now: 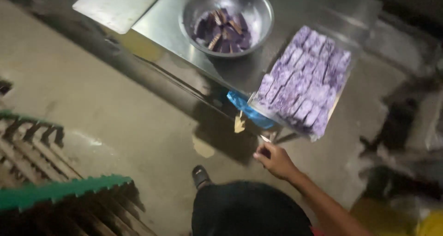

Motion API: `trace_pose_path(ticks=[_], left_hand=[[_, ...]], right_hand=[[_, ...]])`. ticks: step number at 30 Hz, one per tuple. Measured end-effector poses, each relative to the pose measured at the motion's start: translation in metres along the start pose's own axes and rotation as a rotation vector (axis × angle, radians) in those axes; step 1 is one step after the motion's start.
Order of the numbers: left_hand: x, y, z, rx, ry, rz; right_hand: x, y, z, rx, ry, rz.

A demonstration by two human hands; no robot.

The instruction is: Coating pieces of bread with a purple liquid and then applying a purple powdery coating.

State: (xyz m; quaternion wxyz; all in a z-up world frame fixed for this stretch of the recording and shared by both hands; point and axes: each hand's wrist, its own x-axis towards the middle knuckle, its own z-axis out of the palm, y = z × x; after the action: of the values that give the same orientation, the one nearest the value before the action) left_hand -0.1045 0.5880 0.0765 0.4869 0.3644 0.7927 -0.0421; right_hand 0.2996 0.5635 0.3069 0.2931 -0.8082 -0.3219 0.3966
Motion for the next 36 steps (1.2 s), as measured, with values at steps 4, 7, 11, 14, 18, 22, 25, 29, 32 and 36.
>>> trace_pose_path(ticks=[4,7,11,14,18,22,25,29,32,36], left_hand=[[0.135,0.06,-0.094,0.072,-0.025,0.059],[0.219,0.157,-0.144,0.124,-0.041,0.113],[0.245,0.292,-0.17,-0.18,-0.175,0.267],[0.226,0.374,-0.169,-0.247,-0.26,0.395],[0.196,0.461,-0.149,-0.264,-0.386,0.445],[0.2,0.508,-0.107,-0.251,-0.512,0.548],[0.161,0.567,-0.08,-0.274,-0.685,0.624],[0.153,0.622,-0.059,-0.287,-0.868,0.755],[0.185,0.662,-0.079,-0.299,-0.837,0.732],[0.311,0.709,-0.144,-0.434,-0.559,0.616]], right_hand=[[0.019,-0.059,0.037,0.036,0.123,-0.113],[0.032,-0.081,0.063,0.161,0.117,0.022],[0.058,-0.096,0.079,0.147,0.211,0.03],[0.082,-0.105,0.081,0.181,0.27,0.094],[0.135,-0.119,0.067,0.114,0.321,0.106],[0.195,-0.129,0.051,0.16,0.406,0.054],[0.237,-0.159,0.039,-0.018,0.608,0.173],[0.284,-0.203,0.044,-0.662,0.763,-0.262],[0.323,-0.229,0.056,-0.753,0.659,-0.347],[0.361,-0.247,0.072,-0.695,0.596,-0.293]])
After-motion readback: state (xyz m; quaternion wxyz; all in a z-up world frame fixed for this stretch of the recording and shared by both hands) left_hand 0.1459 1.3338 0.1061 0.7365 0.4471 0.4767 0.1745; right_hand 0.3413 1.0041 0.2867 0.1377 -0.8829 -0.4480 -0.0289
